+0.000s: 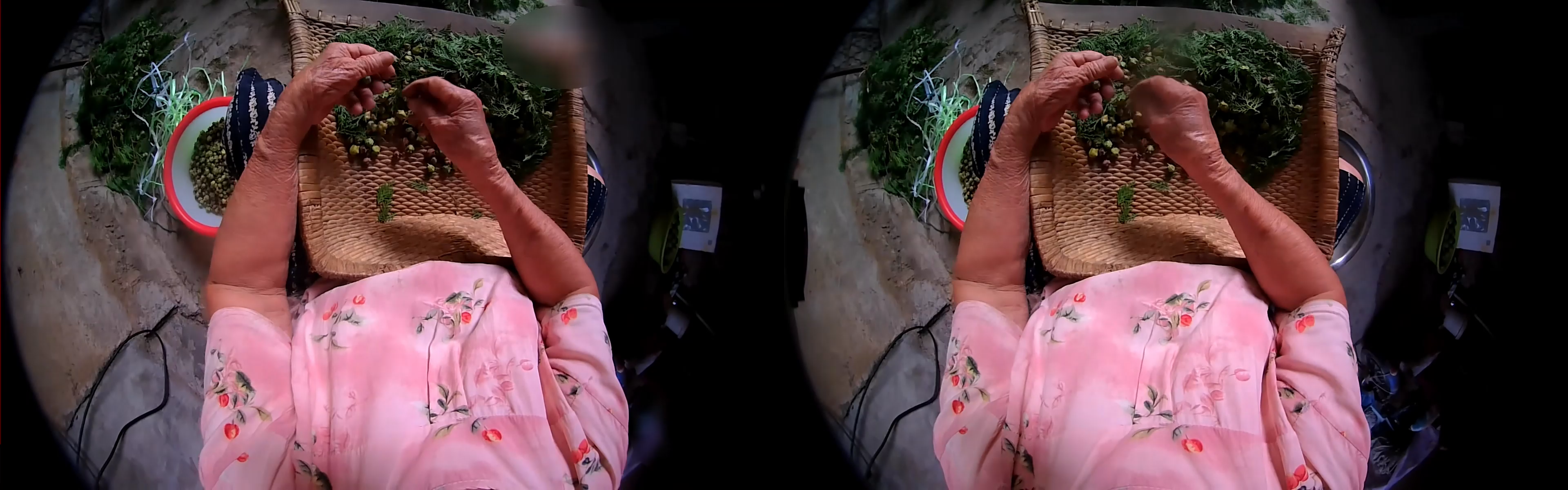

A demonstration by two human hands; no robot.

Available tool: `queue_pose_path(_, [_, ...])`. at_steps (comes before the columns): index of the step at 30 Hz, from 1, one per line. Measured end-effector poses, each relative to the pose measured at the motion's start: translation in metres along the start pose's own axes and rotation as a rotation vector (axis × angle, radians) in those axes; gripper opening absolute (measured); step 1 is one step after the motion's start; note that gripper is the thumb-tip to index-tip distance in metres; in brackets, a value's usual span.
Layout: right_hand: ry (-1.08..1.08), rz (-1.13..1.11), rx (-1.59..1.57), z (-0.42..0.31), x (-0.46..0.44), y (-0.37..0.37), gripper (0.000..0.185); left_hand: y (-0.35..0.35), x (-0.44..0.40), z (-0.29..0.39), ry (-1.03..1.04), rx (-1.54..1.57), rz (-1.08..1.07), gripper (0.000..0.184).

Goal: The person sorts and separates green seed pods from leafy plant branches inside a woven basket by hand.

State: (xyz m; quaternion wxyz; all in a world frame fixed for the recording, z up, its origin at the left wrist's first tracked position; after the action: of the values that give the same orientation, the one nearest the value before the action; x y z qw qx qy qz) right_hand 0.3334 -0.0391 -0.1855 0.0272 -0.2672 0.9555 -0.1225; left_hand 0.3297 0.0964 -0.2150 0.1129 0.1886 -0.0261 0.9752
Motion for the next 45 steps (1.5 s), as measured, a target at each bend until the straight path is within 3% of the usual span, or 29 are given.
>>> queue_pose_path(3, [0.043,-0.261,0.426,0.023,0.01,0.018,0.02,-0.005,0.0,-0.001,-0.008,-0.042,0.072,0.027])
queue_pose_path(5, [-0.112,-0.305,0.539,0.023,0.022,0.027,0.023,-0.005,0.0,-0.001,-0.013,-0.057,0.081,0.026])
queue_pose_path(10, [-0.159,-0.406,0.678,0.032,0.034,0.047,0.029,-0.005,-0.001,-0.002,-0.017,-0.063,0.075,0.023])
queue_pose_path(13, [-0.233,-0.403,0.669,0.029,0.038,0.051,0.008,-0.006,0.001,0.0,0.007,-0.043,0.079,0.023])
queue_pose_path(19, [-0.164,-0.407,0.709,0.032,0.039,0.052,0.009,-0.005,0.007,0.009,0.036,0.036,0.088,0.023])
queue_pose_path(23, [-0.113,-0.4,0.675,0.033,0.038,0.048,0.009,-0.009,0.032,0.016,0.013,0.297,0.259,0.021])
queue_pose_path(25, [-0.134,-0.37,0.608,0.036,0.036,0.045,0.009,-0.011,0.06,0.015,0.054,0.74,0.504,0.019])
queue_pose_path(29, [-0.17,-0.235,0.399,0.021,0.021,0.024,0.011,0.035,0.091,0.011,0.044,0.943,0.569,0.019])
queue_pose_path(33, [-0.241,-0.011,0.361,-0.007,0.007,-0.017,0.014,0.067,0.094,-0.03,-0.093,1.018,0.65,0.021])
queue_pose_path(37, [-0.219,-0.049,0.253,-0.034,0.017,-0.026,0.015,0.083,0.091,-0.063,-0.228,1.039,0.643,0.025])
queue_pose_path(41, [-0.044,-0.359,-0.085,-0.031,0.034,0.004,0.018,0.094,0.082,-0.071,-0.295,1.007,0.513,0.033])
queue_pose_path(44, [-0.018,-0.311,-0.046,-0.023,0.028,-0.005,0.019,0.101,0.071,-0.073,-0.263,1.162,0.42,0.034])
queue_pose_path(45, [0.186,-0.279,-0.021,-0.008,0.027,-0.013,0.015,0.1,0.073,-0.072,-0.261,1.167,0.419,0.034])
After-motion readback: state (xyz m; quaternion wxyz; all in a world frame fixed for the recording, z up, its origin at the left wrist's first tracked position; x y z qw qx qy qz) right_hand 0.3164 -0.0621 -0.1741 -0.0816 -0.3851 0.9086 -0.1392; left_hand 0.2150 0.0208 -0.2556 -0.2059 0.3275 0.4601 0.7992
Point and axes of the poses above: each hand's wrist, its own x-axis away from the middle knuckle, its own y-axis out of the palm, z = x × y, the point moved 9 cm from there along -x, towards the middle knuckle, and after that the axes turned 7 degrees about -x, right-handed, at the moved point
